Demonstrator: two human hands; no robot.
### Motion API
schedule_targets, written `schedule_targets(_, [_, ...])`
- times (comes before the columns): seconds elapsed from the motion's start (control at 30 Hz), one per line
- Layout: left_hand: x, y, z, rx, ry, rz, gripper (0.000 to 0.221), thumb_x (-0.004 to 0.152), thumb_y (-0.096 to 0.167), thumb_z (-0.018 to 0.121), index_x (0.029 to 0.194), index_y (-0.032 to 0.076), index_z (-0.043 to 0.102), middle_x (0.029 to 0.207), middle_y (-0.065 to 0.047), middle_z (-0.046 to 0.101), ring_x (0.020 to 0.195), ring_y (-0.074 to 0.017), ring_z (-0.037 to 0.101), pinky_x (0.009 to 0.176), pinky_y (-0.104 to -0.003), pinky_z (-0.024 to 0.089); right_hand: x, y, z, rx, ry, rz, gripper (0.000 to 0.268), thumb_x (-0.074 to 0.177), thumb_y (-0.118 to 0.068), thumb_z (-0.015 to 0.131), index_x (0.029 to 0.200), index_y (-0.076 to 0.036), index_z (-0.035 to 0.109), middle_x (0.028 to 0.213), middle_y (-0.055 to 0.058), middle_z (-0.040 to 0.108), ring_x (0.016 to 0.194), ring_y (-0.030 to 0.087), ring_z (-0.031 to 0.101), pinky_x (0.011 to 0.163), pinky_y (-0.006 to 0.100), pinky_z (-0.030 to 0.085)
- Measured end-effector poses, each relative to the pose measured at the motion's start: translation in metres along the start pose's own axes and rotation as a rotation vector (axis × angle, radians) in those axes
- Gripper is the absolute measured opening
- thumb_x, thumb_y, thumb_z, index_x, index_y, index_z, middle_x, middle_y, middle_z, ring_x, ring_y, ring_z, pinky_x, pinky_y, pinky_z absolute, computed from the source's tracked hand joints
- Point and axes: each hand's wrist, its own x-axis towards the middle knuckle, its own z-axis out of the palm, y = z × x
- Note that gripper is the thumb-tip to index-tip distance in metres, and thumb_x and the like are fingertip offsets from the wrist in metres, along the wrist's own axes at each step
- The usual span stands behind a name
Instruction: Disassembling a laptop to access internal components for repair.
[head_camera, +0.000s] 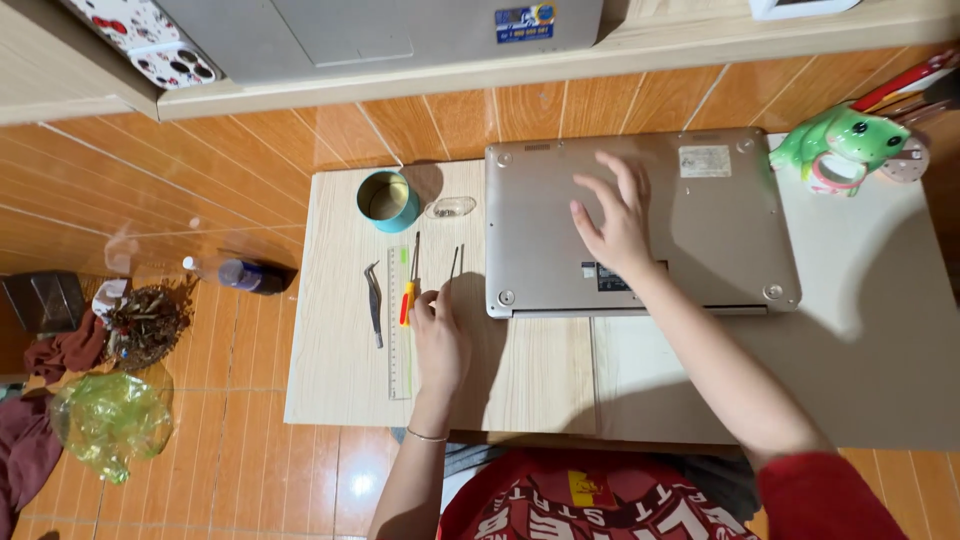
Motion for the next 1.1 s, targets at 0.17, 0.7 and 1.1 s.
schedule_targets(0.17, [0.008,0.01,0.003,0.059,-0.06,-0.004,0.057,0.085,-0.008,0.056,0.141,-0.004,0.056,0.128,-0.023,0.054,0.117,-0.0423,0.052,0.099,-0.045,0.049,-0.044,-0.013,-0.087,0.068,-0.011,0.197,0.027,0.095,-0.021,0.075,0.119,-0.01,0.071,0.141,0.011,0.06,0.135,0.032,0.052,0.118,0.045,0.037])
schedule_targets(0.7, [0.002,0.072,0.016,0.04,0.02,0.139,0.05,0.092,0.017,0.065,0.136,-0.006,0.058,0.134,-0.025,0.061,0.121,-0.0421,0.054,0.107,-0.055,0.041,-0.206,0.136,-0.154,-0.188,0.117,0.704,0.035,0.112,-0.028,0.072,0.125,0.005,0.072,0.12,0.021,0.064,0.113,0.034,0.062,0.098,0.042,0.049])
schedule_targets(1.1, [0.003,0.081,0.01,0.005,-0.005,0.1,0.048,0.095,0.014,0.061,0.136,-0.01,0.055,0.136,-0.028,0.059,0.123,-0.0446,0.053,0.104,-0.052,0.043,-0.196,0.136,-0.149,-0.008,0.16,0.832,0.048,0.104,-0.026,0.078,0.125,0.015,0.066,0.103,0.016,0.069,0.094,0.02,0.063,0.085,0.034,0.051])
